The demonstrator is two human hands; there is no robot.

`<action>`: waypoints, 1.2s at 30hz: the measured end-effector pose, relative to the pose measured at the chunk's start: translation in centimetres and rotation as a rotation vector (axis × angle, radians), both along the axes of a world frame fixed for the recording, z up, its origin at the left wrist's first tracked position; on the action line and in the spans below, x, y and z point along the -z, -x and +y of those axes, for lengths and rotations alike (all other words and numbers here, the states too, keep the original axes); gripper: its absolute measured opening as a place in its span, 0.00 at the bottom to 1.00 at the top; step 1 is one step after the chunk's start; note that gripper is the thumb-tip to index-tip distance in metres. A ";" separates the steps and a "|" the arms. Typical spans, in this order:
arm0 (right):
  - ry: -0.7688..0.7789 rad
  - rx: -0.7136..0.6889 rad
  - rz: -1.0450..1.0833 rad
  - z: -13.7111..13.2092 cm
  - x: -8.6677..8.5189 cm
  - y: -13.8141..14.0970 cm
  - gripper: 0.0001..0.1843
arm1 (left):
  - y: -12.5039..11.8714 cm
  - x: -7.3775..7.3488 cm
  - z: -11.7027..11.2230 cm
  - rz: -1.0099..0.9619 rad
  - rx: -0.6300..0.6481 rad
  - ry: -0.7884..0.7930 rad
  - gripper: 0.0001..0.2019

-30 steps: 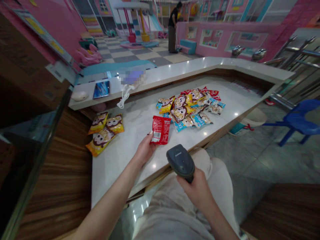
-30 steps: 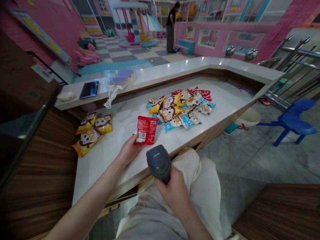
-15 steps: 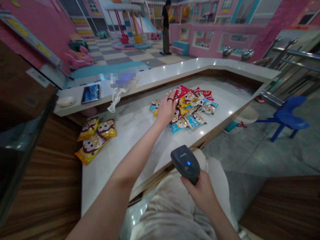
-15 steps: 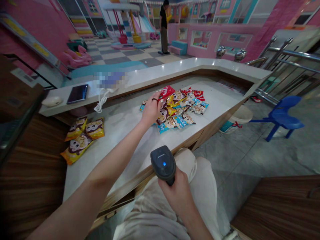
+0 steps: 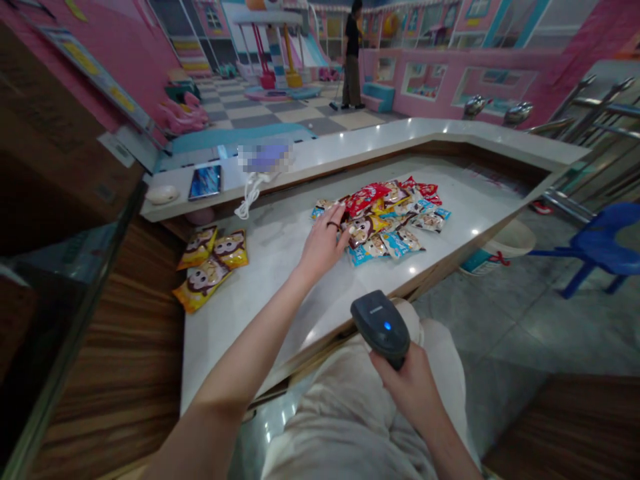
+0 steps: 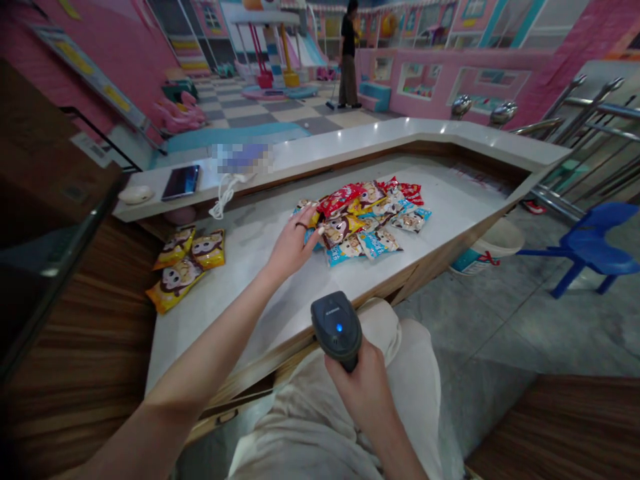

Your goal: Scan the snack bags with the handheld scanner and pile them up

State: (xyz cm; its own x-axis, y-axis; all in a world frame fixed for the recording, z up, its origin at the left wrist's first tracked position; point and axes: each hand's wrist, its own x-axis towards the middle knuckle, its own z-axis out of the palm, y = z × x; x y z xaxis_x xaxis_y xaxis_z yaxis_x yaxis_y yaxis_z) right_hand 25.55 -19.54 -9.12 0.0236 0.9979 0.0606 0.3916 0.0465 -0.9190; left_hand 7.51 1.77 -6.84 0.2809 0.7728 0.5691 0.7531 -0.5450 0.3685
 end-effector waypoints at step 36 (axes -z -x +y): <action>0.059 -0.052 -0.011 -0.2 0.7 1.5 0.09 | 6.1 5.6 -9.0 -1.558 0.131 1.058 0.17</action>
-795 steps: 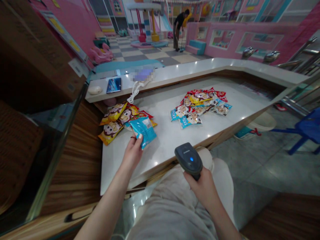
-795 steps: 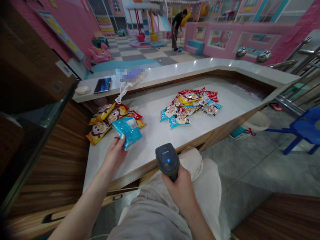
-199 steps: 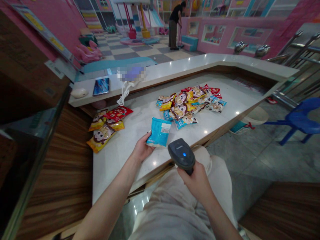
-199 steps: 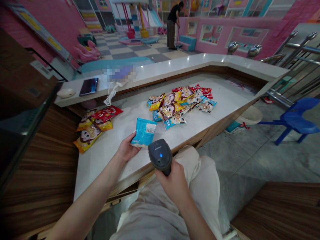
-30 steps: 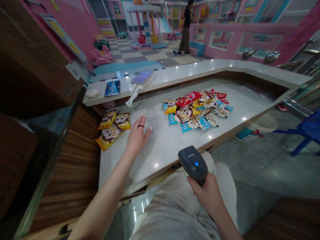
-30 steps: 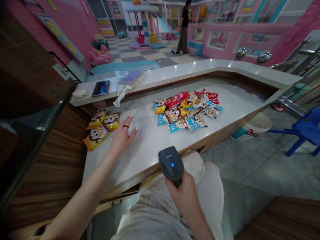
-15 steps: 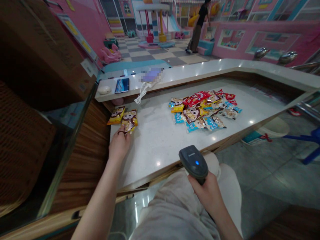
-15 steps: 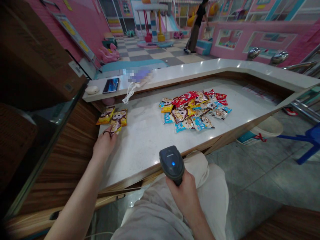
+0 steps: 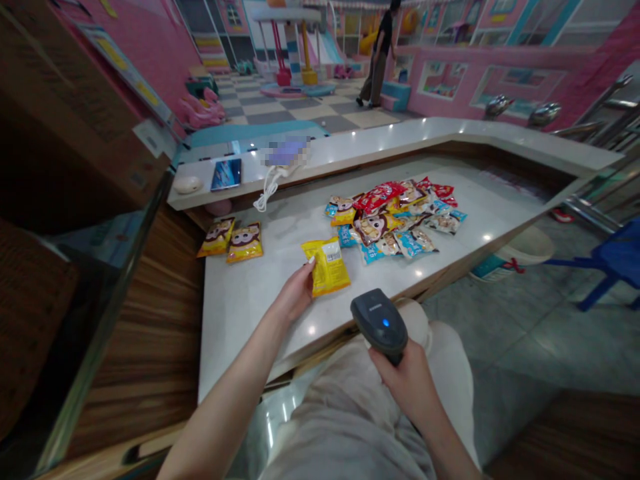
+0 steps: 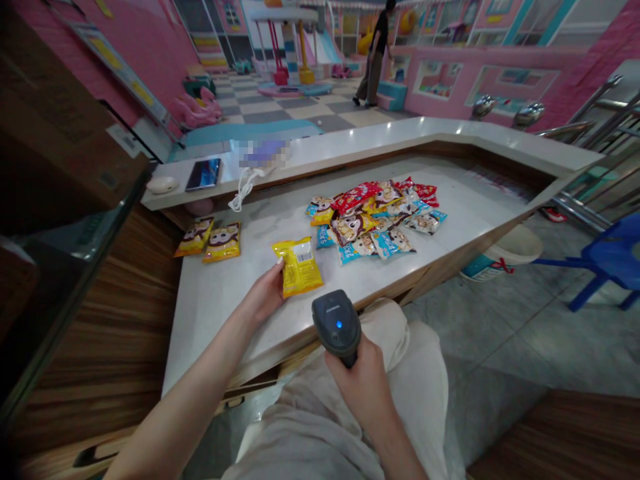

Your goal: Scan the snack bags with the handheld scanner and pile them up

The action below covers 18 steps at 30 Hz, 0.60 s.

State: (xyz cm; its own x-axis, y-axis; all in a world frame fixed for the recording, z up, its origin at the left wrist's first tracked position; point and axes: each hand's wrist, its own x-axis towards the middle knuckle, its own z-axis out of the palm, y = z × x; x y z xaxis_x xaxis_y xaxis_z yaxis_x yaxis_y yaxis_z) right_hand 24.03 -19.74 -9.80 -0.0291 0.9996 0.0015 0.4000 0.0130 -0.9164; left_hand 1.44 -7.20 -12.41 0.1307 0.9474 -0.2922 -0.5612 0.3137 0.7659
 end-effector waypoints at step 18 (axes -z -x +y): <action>-0.096 -0.042 -0.018 1.8 -1.3 1.4 0.09 | -0.4 1.4 0.2 0.037 0.015 -0.009 0.17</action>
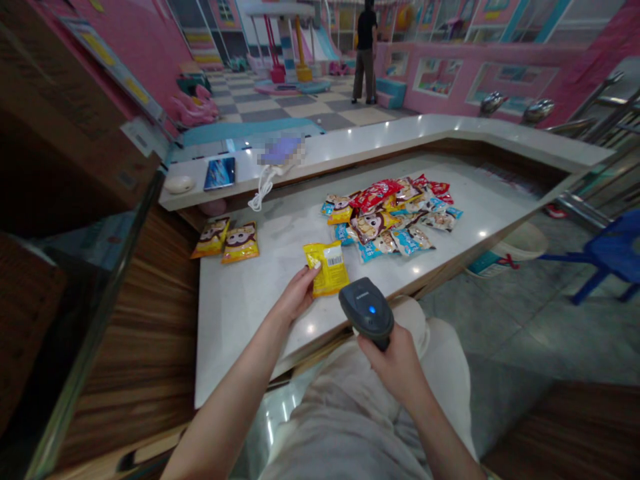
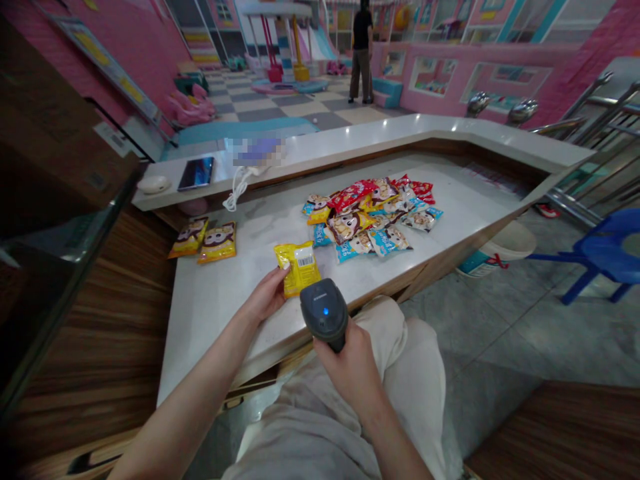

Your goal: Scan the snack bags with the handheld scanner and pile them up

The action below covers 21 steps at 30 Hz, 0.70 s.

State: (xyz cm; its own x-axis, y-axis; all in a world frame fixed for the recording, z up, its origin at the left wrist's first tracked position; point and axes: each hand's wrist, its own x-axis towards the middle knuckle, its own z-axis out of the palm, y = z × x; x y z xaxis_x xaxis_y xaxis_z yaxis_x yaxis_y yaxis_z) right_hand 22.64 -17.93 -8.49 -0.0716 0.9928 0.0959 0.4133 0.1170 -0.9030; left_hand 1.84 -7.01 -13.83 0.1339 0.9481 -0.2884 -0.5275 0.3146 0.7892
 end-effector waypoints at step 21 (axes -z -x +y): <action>0.029 0.047 0.019 -0.8 0.4 -1.6 0.05 | -0.9 -1.0 0.4 0.074 -0.046 -0.062 0.20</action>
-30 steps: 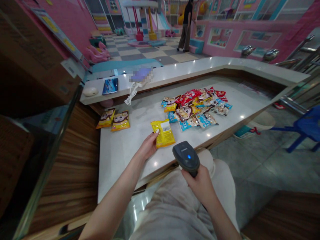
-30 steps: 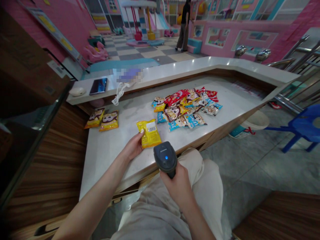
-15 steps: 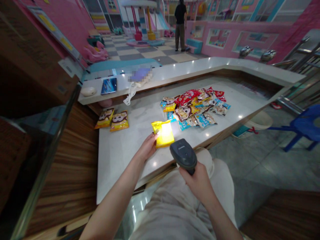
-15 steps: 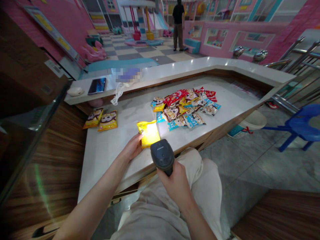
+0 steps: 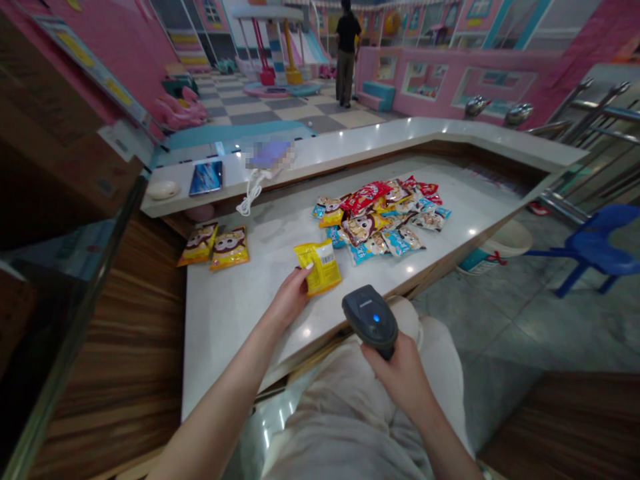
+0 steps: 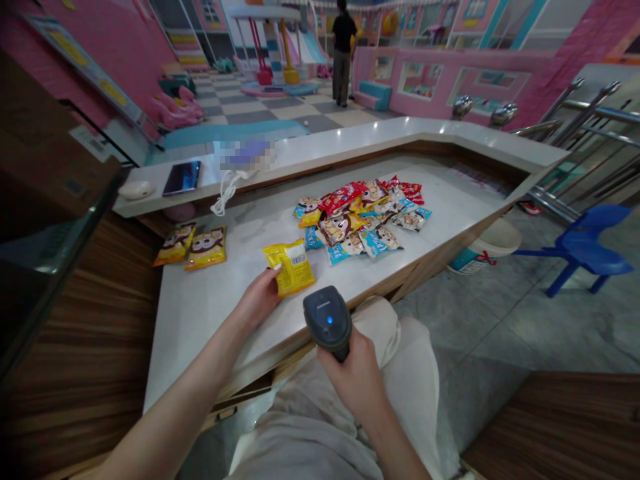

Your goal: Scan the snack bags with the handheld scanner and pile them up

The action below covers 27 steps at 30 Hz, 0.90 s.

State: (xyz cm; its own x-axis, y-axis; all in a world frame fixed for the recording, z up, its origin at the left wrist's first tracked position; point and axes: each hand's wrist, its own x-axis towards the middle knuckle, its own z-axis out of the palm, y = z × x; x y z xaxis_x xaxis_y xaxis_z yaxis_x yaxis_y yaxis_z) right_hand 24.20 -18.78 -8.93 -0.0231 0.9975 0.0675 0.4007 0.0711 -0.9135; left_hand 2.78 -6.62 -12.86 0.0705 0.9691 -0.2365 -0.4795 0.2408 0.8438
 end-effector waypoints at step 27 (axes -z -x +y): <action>0.067 0.022 -0.001 -0.3 0.7 -0.7 0.08 | 1.4 -1.2 9.1 1.251 -0.144 -0.708 0.36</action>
State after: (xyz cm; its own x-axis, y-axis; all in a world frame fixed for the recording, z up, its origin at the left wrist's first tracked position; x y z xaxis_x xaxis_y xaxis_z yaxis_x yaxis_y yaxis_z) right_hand 24.92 -19.07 -9.66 -0.0014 1.0000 0.0005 0.4027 0.0011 -0.9153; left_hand 1.37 2.47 -11.66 0.0745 0.8874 0.4550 0.6656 -0.3840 0.6400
